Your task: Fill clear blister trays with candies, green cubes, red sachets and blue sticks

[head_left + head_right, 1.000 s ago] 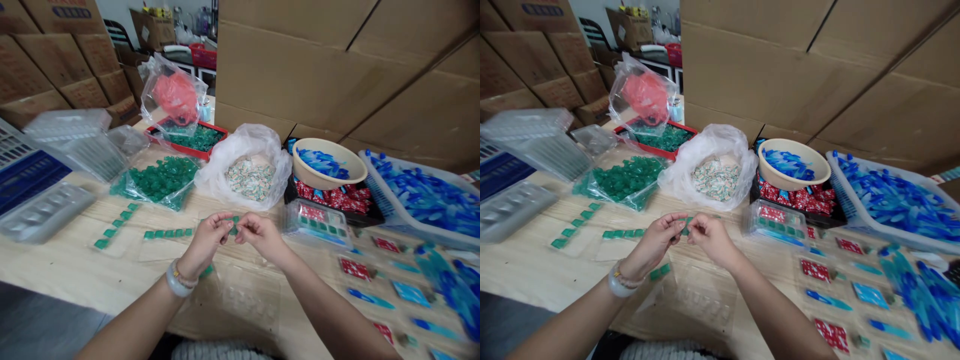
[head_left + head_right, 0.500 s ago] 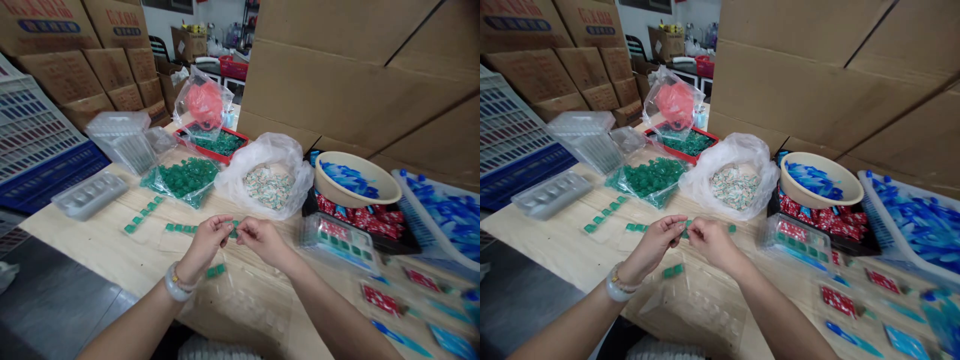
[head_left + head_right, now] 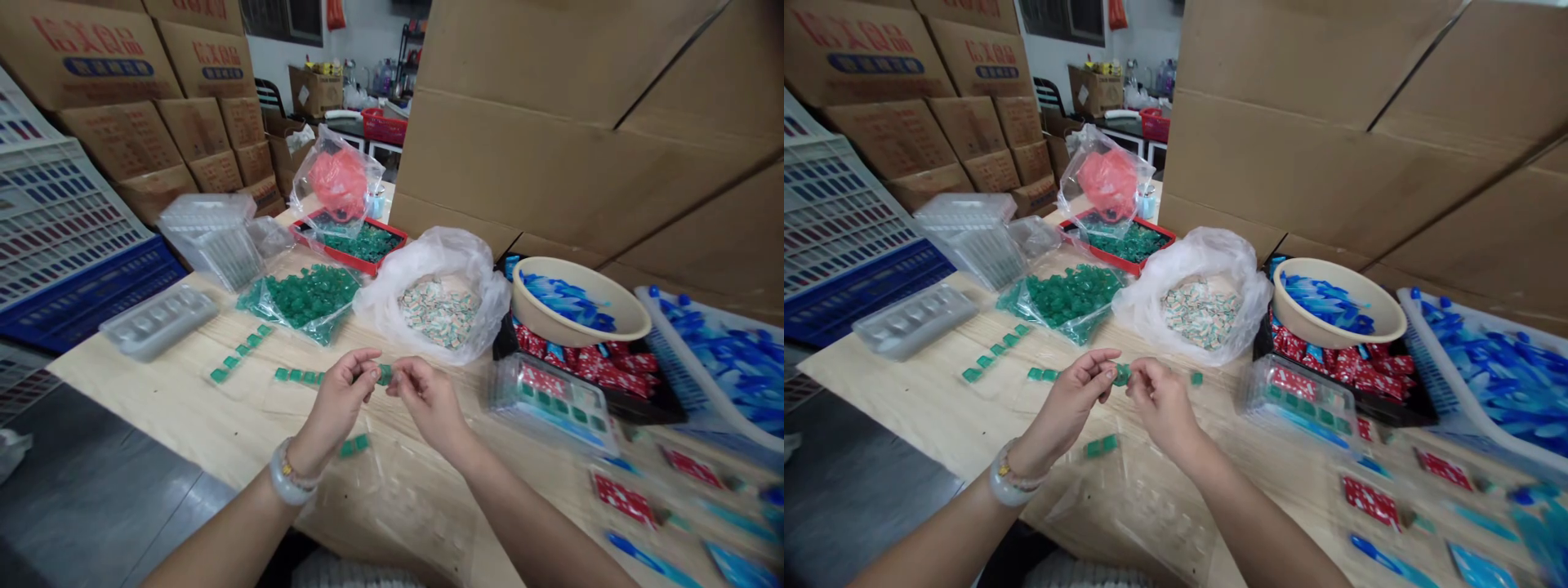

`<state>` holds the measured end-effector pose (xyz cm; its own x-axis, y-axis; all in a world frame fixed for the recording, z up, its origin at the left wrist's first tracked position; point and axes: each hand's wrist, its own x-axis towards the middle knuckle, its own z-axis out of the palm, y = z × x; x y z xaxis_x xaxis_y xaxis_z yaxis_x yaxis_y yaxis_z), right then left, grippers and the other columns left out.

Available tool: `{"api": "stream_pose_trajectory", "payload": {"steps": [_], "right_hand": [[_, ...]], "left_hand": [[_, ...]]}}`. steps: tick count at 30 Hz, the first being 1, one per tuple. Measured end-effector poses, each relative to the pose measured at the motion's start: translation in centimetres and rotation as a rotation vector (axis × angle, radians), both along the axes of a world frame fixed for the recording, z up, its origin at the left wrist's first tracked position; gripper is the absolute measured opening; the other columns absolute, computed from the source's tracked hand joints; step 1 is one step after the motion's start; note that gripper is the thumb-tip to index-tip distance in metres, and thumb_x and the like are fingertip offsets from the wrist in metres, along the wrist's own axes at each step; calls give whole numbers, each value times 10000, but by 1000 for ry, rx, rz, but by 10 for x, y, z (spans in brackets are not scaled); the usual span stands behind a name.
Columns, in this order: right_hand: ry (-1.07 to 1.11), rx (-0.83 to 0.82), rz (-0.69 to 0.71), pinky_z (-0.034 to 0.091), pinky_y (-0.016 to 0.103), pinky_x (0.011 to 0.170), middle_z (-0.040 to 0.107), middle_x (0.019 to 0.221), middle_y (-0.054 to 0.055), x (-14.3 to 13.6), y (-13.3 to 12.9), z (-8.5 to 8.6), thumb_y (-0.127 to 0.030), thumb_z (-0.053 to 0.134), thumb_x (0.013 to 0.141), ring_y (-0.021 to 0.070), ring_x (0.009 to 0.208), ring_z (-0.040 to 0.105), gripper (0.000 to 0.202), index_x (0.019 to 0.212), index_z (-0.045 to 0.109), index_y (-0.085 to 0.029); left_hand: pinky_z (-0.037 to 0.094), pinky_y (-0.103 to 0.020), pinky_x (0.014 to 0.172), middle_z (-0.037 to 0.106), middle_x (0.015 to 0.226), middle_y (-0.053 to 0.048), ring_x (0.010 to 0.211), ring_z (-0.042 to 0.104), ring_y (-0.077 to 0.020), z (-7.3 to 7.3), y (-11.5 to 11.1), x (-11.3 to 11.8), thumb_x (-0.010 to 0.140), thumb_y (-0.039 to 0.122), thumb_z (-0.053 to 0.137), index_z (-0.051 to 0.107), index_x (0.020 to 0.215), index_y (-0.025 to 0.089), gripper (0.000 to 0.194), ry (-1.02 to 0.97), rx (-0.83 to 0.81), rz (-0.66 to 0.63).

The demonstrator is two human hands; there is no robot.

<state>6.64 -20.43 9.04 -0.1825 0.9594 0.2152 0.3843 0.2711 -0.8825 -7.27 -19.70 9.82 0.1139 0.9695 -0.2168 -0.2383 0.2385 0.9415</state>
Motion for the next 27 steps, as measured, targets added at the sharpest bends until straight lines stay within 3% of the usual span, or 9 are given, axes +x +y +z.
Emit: {"api": "stream_pose_trajectory", "payload": {"steps": [5, 10, 16, 19, 24, 26, 27], "right_hand": [[-109, 217, 32, 473, 296, 691, 571, 850, 46, -1, -2, 5, -188, 507, 775, 149, 776, 551, 171, 944, 525, -209], [-140, 251, 15, 471, 303, 704, 584, 844, 48, -3, -1, 5, -180, 501, 790, 159, 797, 550, 157, 943, 525, -208], [-213, 328, -17, 471, 317, 718, 579, 860, 63, -2, -4, 1, -127, 438, 797, 175, 825, 550, 196, 953, 529, -205], [-312, 374, -100, 463, 328, 750, 576, 872, 74, 0, 36, 13, -134, 430, 795, 195, 844, 550, 216, 975, 538, -184], [-424, 344, -244, 391, 348, 880, 533, 1011, 122, -14, 161, 69, -97, 498, 754, 211, 987, 505, 316, 1069, 527, -102], [-443, 325, -202, 354, 331, 904, 495, 1074, 135, -25, 181, 81, -109, 521, 746, 202, 1027, 480, 379, 1122, 508, -63], [-453, 316, -140, 355, 301, 892, 511, 1049, 115, -29, 178, 80, -116, 521, 750, 178, 1002, 491, 353, 1098, 535, -64]], "left_hand": [[328, -190, 545, 524, 709, 15, 575, 428, -65, 4, -2, -1, 660, 271, 655, 556, 970, 160, 343, -100, -49, 4], [340, -184, 575, 549, 749, 16, 610, 469, -61, 8, -2, 2, 619, 228, 688, 529, 1004, 180, 419, -299, -162, -33], [351, -176, 560, 546, 732, 17, 607, 479, -54, 1, 4, 1, 627, 185, 669, 536, 965, 160, 364, -345, -236, 1], [389, -181, 594, 555, 733, 10, 654, 513, -66, -3, 6, -2, 586, 83, 626, 557, 873, 151, 303, -414, -265, 70], [455, -223, 747, 591, 768, -24, 767, 579, -108, -1, 8, -11, 570, 15, 613, 558, 772, 131, 240, -436, -283, 96], [473, -223, 741, 593, 751, -19, 770, 600, -121, -1, 12, -20, 602, 57, 650, 545, 775, 138, 218, -409, -281, 134], [482, -218, 719, 591, 730, -11, 755, 608, -123, -2, 15, -26, 605, 72, 665, 539, 775, 142, 223, -389, -282, 156]]}}
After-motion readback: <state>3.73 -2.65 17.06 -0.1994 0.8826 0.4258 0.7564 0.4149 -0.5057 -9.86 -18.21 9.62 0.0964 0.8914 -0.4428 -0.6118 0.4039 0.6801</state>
